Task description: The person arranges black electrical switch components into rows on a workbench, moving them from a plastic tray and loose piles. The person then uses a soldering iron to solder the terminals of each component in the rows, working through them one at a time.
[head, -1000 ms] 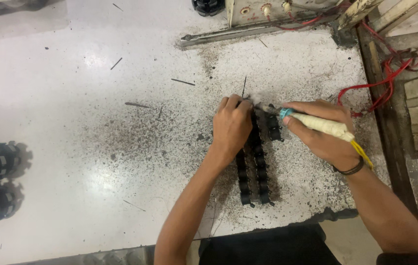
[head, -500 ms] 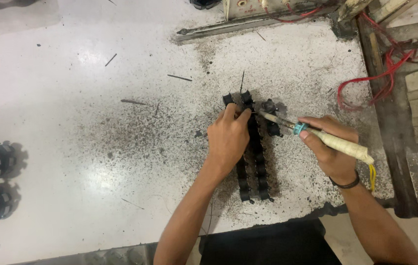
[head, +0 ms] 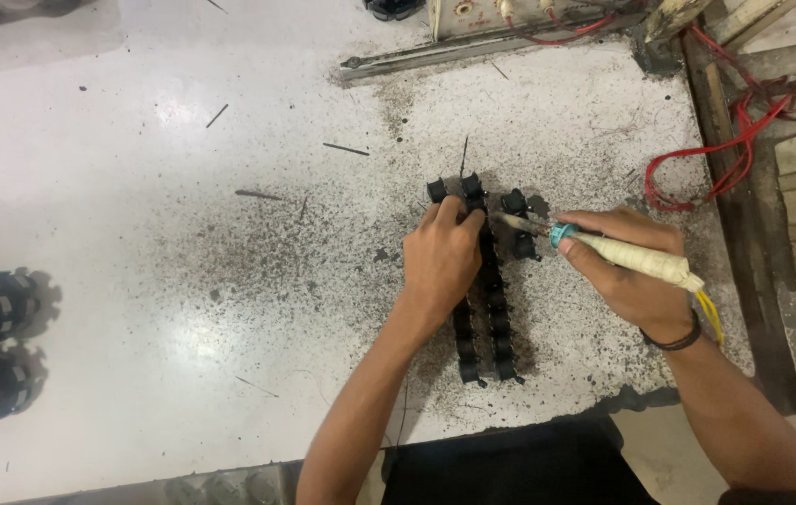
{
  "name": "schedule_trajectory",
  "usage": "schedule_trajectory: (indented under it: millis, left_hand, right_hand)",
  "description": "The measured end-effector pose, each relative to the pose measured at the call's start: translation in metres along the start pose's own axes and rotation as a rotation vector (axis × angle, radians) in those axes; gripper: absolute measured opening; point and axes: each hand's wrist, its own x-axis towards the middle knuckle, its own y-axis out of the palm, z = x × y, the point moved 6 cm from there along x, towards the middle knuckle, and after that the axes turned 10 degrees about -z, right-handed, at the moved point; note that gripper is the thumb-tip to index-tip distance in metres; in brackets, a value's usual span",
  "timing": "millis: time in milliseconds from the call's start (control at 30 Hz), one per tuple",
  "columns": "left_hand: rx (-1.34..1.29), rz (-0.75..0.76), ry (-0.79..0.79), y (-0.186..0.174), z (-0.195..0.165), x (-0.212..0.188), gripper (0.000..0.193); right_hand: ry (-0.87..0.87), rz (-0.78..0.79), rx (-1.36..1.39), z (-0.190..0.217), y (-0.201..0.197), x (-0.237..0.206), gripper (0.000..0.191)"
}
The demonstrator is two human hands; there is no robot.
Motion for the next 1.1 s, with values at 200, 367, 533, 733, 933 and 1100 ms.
schedule_trajectory:
  millis: [200, 367, 533, 733, 933, 1100]
  left_hand:
    - [-0.029, 0.009, -0.011, 0.012, -0.004, 0.000, 0.018]
    - [-0.110, -0.028, -0.068, -0.004, -0.007, 0.002, 0.016]
    - [-0.105, -0.102, -0.108, -0.037, -0.002, -0.014, 0.023]
    - [-0.061, 0.017, -0.086, -0.021, -0.008, -0.027, 0.027]
    - [-0.033, -0.025, -0.040, -0.017, -0.012, -0.027, 0.022]
    - [-0.021, 0.044, -0.015, -0.009, -0.015, -0.024, 0.024]
  right_hand:
    - [-0.117, 0.003, 0.027, 0.013, 0.002, 0.001, 0.029]
    - [-0.097, -0.003, 0.019, 0.006, -0.005, -0.002, 0.028]
    - [0.095, -0.162, 0.168, -0.019, -0.024, -0.028, 0.024]
    - [0.040, -0.167, 0.219, -0.024, -0.017, -0.066, 0.027]
    - [0.113, -0.097, 0.129, -0.024, -0.012, -0.056, 0.028]
    - [0.035, -0.062, 0.070, -0.004, -0.007, -0.041, 0.027]
